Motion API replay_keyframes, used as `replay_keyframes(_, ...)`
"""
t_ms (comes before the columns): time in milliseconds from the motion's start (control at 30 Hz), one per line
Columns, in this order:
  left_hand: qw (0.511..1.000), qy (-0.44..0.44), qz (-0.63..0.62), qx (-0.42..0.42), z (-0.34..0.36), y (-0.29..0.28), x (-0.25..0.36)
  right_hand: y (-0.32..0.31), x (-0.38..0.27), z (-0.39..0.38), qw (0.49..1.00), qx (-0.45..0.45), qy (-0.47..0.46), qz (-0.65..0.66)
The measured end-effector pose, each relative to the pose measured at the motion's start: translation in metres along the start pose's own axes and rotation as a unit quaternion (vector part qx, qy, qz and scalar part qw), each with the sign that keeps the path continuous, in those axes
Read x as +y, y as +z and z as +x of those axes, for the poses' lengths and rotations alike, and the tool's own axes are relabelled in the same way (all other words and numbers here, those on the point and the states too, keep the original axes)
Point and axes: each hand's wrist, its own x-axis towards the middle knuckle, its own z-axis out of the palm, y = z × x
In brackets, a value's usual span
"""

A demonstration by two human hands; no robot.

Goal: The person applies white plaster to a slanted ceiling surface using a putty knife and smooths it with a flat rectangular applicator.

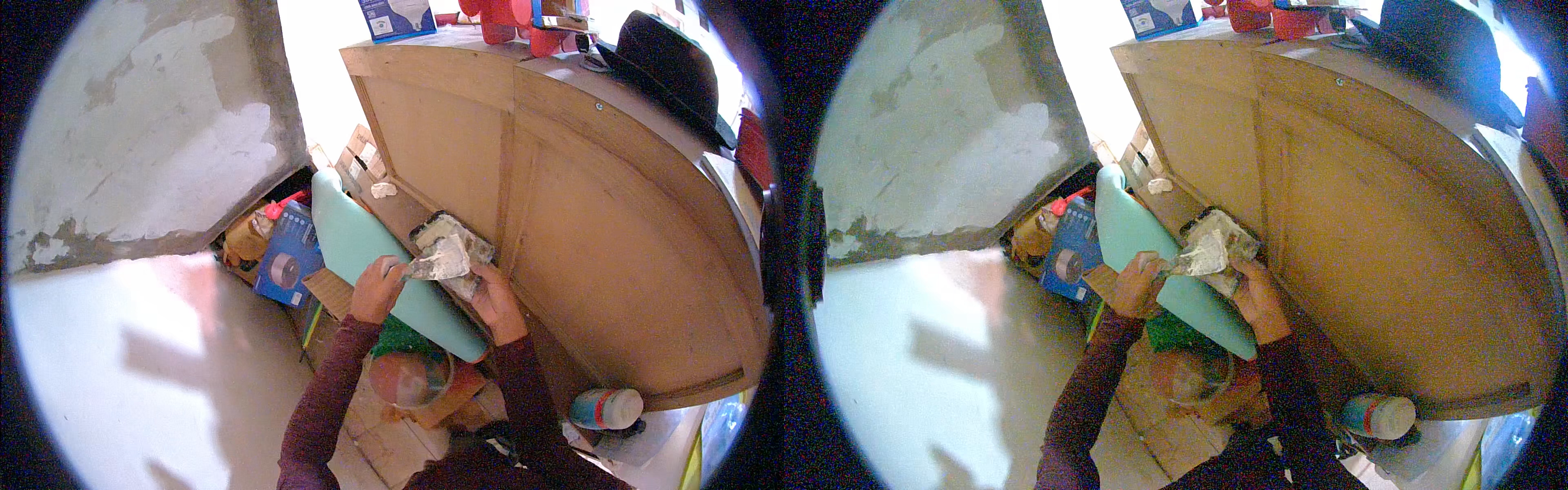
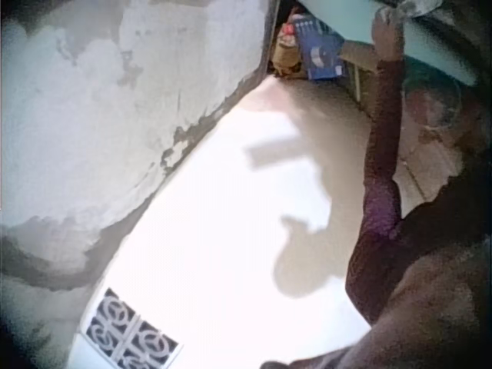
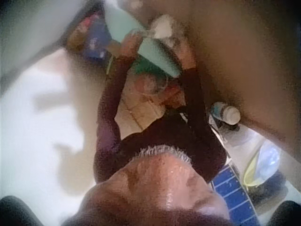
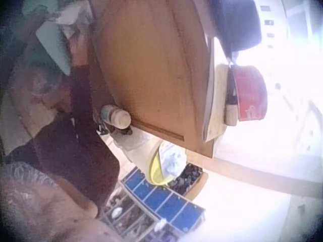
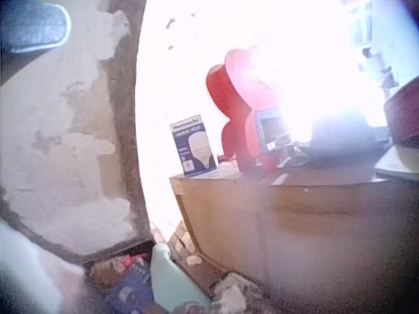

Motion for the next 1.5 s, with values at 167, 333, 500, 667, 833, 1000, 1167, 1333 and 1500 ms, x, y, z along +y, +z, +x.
replay_keyframes(167, 0.995, 0.036, 0.079, 0.048, -0.006, -0.022, 0.012, 0.006, 0.002, -0.013, 1.0, -0.024, 0.006, 0.009)
replay_keyframes(333, 0.988, 0.025, 0.14, 0.065, -0.024, -0.037, 0.013, 0.0, 0.02, -0.031, 1.0, -0.012, -0.005, -0.005)
replay_keyframes(500, 0.985, -0.004, 0.154, 0.083, -0.053, -0.061, 0.016, 0.001, 0.037, -0.049, 1.0, -0.008, 0.026, -0.015)
replay_keyframes(667, 0.962, -0.213, 0.054, 0.163, -0.131, -0.047, 0.015, 0.021, 0.046, -0.079, 0.998, -0.035, 0.046, -0.017)
replay_keyframes(833, 0.81, -0.523, -0.085, 0.252, -0.205, -0.054, 0.117, 0.04, 0.1, -0.118, 0.994, -0.012, 0.104, 0.025)
replay_keyframes(1000, 0.787, -0.56, -0.041, 0.258, -0.263, -0.054, 0.209, -0.005, 0.174, -0.17, 0.977, 0.021, 0.212, -0.021)
replay_keyframes(1167, 0.746, -0.577, -0.091, 0.32, -0.312, -0.045, 0.236, 0.042, 0.197, -0.234, 0.956, -0.006, 0.284, -0.077)
replay_keyframes(1333, 0.62, -0.679, -0.224, 0.323, -0.288, -0.121, 0.262, 0.034, 0.217, -0.256, 0.954, -0.02, 0.288, -0.086)
replay_keyframes(1500, 0.729, -0.563, -0.203, 0.332, -0.296, -0.149, 0.224, 0.087, 0.208, -0.256, 0.962, -0.049, 0.225, -0.149)
